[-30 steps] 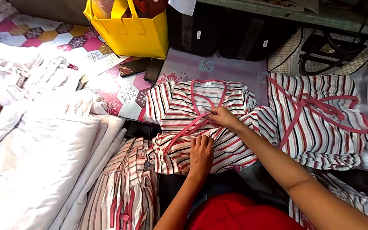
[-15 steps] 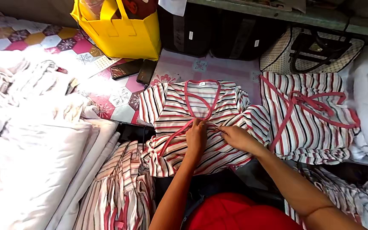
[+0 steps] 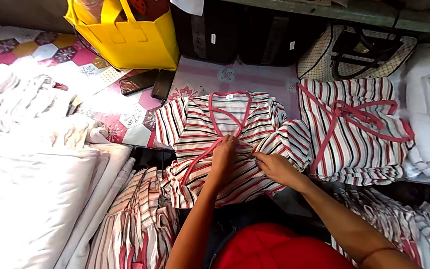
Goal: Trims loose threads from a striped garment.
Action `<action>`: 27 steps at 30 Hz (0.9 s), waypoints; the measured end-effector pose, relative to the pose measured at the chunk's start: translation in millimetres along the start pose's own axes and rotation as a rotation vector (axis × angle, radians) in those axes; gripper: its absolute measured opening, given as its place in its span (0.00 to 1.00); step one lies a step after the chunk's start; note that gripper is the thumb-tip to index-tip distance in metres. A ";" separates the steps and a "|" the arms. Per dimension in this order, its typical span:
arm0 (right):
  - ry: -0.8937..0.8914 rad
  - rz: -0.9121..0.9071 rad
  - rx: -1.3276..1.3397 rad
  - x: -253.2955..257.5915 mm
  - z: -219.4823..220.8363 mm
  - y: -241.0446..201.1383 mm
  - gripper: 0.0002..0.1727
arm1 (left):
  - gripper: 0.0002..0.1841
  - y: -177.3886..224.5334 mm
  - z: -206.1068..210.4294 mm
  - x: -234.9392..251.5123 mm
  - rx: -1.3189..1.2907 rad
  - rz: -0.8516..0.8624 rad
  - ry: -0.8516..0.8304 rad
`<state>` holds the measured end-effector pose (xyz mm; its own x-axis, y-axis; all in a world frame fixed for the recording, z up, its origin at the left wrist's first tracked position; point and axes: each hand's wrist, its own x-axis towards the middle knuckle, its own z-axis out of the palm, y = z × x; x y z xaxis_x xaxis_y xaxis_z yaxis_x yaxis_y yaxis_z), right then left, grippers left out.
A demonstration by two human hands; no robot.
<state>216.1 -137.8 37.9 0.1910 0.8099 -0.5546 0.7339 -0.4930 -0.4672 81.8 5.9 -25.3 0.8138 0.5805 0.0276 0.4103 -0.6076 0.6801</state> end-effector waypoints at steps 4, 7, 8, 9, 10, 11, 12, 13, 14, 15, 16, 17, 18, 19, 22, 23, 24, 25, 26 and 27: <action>0.016 -0.015 0.015 1.0 2.4 2.2 0.24 | 0.11 -11.6 -13.6 -25.4 -0.244 -0.073 0.142; 0.011 -0.016 0.036 4.0 1.6 2.8 0.24 | 0.10 -4.9 -18.1 -31.0 -0.177 -0.051 0.153; 0.001 -0.021 0.039 5.6 0.4 2.3 0.24 | 0.10 -1.6 -16.9 -28.0 -0.135 -0.017 0.164; -0.017 -0.026 0.033 6.5 -1.3 1.6 0.24 | 0.11 0.8 -14.7 -23.2 -0.101 0.023 0.160; -0.034 -0.034 0.020 6.5 -3.2 0.9 0.24 | 0.11 3.4 -12.5 -17.3 -0.069 0.051 0.131; -0.051 -0.041 0.008 5.5 -5.1 0.8 0.23 | 0.12 7.0 -11.2 -11.2 -0.032 0.049 0.064; -0.062 -0.047 0.000 3.8 -6.1 1.5 0.23 | 0.13 11.5 -10.2 -6.0 0.014 0.025 -0.027; -0.067 -0.053 -0.007 1.6 -6.3 1.9 0.23 | 0.14 16.5 -10.0 -2.2 0.073 -0.014 -0.129; -0.070 -0.057 -0.019 -0.7 -6.2 1.9 0.23 | 0.15 21.0 -10.2 -0.3 0.122 -0.050 -0.210; -0.072 -0.059 -0.039 -3.1 -6.3 1.6 0.23 | 0.16 24.3 -9.8 -0.6 0.158 -0.070 -0.242; -0.064 -0.063 -0.058 -5.6 -6.5 1.0 0.22 | 0.16 26.6 -9.4 -2.8 0.181 -0.086 -0.244; -0.039 -0.070 -0.070 -8.0 -7.3 -0.2 0.22 | 0.17 27.7 -8.5 -6.3 0.189 -0.099 -0.225; 0.014 -0.089 -0.071 -9.2 -8.6 -1.6 0.21 | 0.17 28.4 -7.0 -10.5 0.188 -0.109 -0.194; 0.100 -0.123 -0.066 -7.9 -10.4 -2.4 0.20 | 0.16 29.1 -4.3 -15.1 0.187 -0.107 -0.144; 0.278 -0.201 -0.020 9.2 -18.8 -5.2 0.18 | 0.14 30.2 9.4 -28.2 0.182 -0.066 0.042; 0.242 -0.194 -0.008 15.0 -21.9 -6.4 0.19 | 0.12 29.0 14.4 -31.0 0.183 -0.043 0.099; 0.176 -0.171 -0.006 18.8 -23.6 -7.9 0.21 | 0.11 27.3 19.1 -33.0 0.195 -0.014 0.151; 0.119 -0.147 -0.019 19.6 -23.2 -9.6 0.21 | 0.10 24.9 23.1 -34.0 0.219 0.026 0.201; 0.086 -0.130 -0.030 17.4 -20.7 -10.6 0.21 | 0.09 22.9 26.3 -34.3 0.252 0.072 0.243; 0.084 -0.119 -0.027 12.7 -16.9 -11.0 0.21 | 0.08 21.6 28.9 -34.5 0.276 0.121 0.274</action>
<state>221.4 -116.7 47.6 0.1545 0.8866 -0.4359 0.7718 -0.3838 -0.5070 74.5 -42.9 -32.7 0.7386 0.5963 0.3144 0.4441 -0.7813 0.4385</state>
